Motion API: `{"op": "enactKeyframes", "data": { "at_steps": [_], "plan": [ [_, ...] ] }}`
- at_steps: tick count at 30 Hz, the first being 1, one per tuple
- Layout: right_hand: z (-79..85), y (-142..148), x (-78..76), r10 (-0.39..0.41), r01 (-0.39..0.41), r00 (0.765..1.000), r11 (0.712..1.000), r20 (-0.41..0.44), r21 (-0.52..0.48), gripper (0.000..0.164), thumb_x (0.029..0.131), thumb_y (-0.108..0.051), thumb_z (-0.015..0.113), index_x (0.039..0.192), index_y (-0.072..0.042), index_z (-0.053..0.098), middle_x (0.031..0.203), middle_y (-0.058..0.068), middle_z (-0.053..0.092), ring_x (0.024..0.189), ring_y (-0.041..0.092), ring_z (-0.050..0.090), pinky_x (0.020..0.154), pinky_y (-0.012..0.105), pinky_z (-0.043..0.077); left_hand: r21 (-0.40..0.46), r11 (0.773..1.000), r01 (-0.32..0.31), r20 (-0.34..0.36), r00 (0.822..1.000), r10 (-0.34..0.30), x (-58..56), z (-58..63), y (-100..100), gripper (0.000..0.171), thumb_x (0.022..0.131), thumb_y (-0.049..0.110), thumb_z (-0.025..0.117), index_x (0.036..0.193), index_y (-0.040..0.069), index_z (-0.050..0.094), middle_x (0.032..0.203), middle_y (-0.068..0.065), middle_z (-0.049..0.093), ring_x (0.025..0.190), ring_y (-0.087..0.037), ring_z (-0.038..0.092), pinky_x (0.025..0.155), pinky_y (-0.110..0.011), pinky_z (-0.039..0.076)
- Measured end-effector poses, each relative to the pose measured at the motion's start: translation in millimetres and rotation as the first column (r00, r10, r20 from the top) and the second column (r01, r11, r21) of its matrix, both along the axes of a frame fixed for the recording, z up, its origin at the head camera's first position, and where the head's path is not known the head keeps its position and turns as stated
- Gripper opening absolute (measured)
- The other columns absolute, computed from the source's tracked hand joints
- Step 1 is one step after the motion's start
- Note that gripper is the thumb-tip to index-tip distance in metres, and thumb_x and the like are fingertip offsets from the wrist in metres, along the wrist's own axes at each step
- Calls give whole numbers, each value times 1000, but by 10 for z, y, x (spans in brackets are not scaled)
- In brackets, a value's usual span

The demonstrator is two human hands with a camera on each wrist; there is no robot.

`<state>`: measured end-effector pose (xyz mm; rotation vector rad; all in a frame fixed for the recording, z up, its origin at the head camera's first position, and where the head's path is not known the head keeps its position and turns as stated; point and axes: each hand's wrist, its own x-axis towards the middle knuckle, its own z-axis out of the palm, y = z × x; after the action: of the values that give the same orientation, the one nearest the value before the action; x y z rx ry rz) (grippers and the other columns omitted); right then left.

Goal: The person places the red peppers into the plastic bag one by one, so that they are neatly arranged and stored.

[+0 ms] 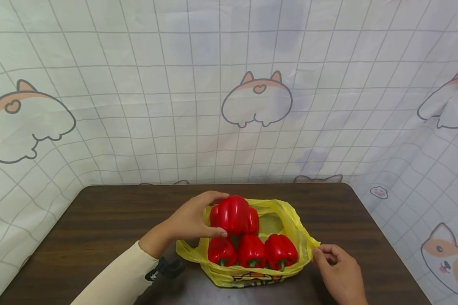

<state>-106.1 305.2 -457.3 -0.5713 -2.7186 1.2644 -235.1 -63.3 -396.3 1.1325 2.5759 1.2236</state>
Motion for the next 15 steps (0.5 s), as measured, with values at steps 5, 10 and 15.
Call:
{"op": "enactKeyframes", "data": {
  "at_steps": [5,10,15],
  "plan": [
    [9,7,1,1,-1,1000,1000,5,-2,42,103,-37,62,117,2,68,91,6,77,82,17,73,62,25,54,-1,1000,9,28,1000,-9,14,-9,122,84,76,39,90,148,22,49,141,5,53,117,-22,59,81,-32,59],
    [18,9,11,4,-4,1000,1000,1,-9,42,103,-37,63,117,2,67,93,7,77,82,17,73,62,24,54,-3,1000,29,33,999,-29,2,-45,233,83,76,39,90,147,24,49,139,7,54,118,-23,60,82,-35,60],
    [21,12,23,4,-4,1000,1000,-1,-9,44,102,-38,63,118,3,67,94,8,77,82,18,72,61,26,54,-24,999,43,25,999,-42,-2,-85,316,82,77,40,89,147,22,50,137,7,55,116,-17,59,84,-34,59]
  ]
}}
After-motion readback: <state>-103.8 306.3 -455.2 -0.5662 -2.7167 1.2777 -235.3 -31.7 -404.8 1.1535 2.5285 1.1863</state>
